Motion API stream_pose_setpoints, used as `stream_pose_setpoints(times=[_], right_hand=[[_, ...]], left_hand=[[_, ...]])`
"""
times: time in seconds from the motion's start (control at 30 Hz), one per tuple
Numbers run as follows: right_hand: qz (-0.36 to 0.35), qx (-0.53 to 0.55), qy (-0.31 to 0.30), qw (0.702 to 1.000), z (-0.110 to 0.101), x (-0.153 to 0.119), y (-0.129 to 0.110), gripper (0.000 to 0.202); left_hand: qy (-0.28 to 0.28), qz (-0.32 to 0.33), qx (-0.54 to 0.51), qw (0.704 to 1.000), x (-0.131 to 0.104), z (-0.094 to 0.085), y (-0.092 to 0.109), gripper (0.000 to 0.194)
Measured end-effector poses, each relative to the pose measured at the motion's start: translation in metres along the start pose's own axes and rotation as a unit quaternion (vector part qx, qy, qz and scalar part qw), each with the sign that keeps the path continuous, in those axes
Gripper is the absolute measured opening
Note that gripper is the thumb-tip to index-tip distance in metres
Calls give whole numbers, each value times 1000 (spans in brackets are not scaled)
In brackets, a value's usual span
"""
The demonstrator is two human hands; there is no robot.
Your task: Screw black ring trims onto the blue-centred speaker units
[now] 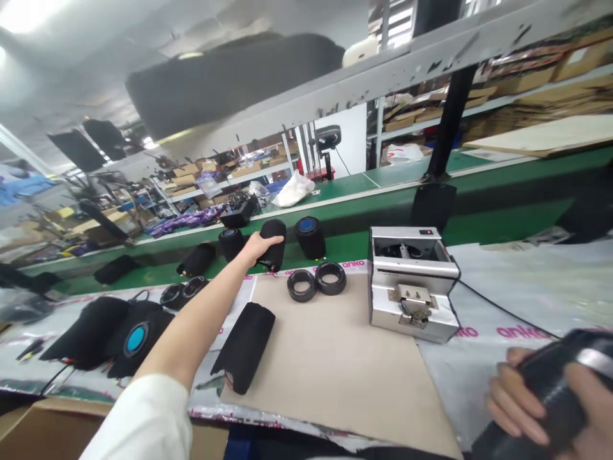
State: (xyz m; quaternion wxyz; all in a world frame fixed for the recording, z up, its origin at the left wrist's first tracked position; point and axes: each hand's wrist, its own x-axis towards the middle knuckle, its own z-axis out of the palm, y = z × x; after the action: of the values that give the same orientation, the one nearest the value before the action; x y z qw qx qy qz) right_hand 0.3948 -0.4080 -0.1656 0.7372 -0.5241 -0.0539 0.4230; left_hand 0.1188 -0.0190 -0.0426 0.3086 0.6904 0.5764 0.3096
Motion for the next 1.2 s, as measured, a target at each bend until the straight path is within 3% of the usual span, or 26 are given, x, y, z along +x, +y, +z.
stream_pose_setpoints(times=[0.1, 0.17, 0.23, 0.37, 0.47, 0.6, 0.77, 0.83, 0.93, 1.0, 1.1, 1.2], right_hand=[[69, 44, 59, 995, -2, 0, 15, 48], [88, 49, 63, 993, -3, 0, 18, 48], [94, 61, 66, 992, -4, 1, 19, 48], [89, 85, 45, 991, -8, 4, 21, 44], [81, 93, 37, 992, -9, 5, 22, 45], [64, 93, 21, 993, -7, 4, 20, 47], [51, 94, 3, 994, -6, 2, 18, 54], [48, 89, -3, 995, -5, 1, 16, 56], [43, 68, -19, 997, -2, 0, 9, 58], [34, 46, -41, 998, 4, -4, 0, 59], [10, 5, -90, 996, 25, -15, -20, 61], [-38, -66, -151, 986, 60, -26, -40, 55]], left_hand=[[51, -15, 67, 996, 31, 24, -5, 38], [113, -7, 106, 988, 47, 26, -7, 44], [178, 6, 138, 974, 60, 17, -10, 50], [271, -13, 171, 947, 75, -21, -31, 68], [284, -43, 163, 944, 74, -46, -58, 79], [269, -40, 124, 954, 65, -64, -85, 68], [296, -56, 51, 952, 54, -74, -87, 56], [300, -37, 17, 953, 47, -80, -78, 70], [285, 30, -30, 957, 30, -95, -58, 110], [265, 85, -54, 959, 7, -110, -43, 120], [213, 182, -75, 957, -49, -128, -25, 123], [137, 249, -58, 957, -123, -123, -20, 122]])
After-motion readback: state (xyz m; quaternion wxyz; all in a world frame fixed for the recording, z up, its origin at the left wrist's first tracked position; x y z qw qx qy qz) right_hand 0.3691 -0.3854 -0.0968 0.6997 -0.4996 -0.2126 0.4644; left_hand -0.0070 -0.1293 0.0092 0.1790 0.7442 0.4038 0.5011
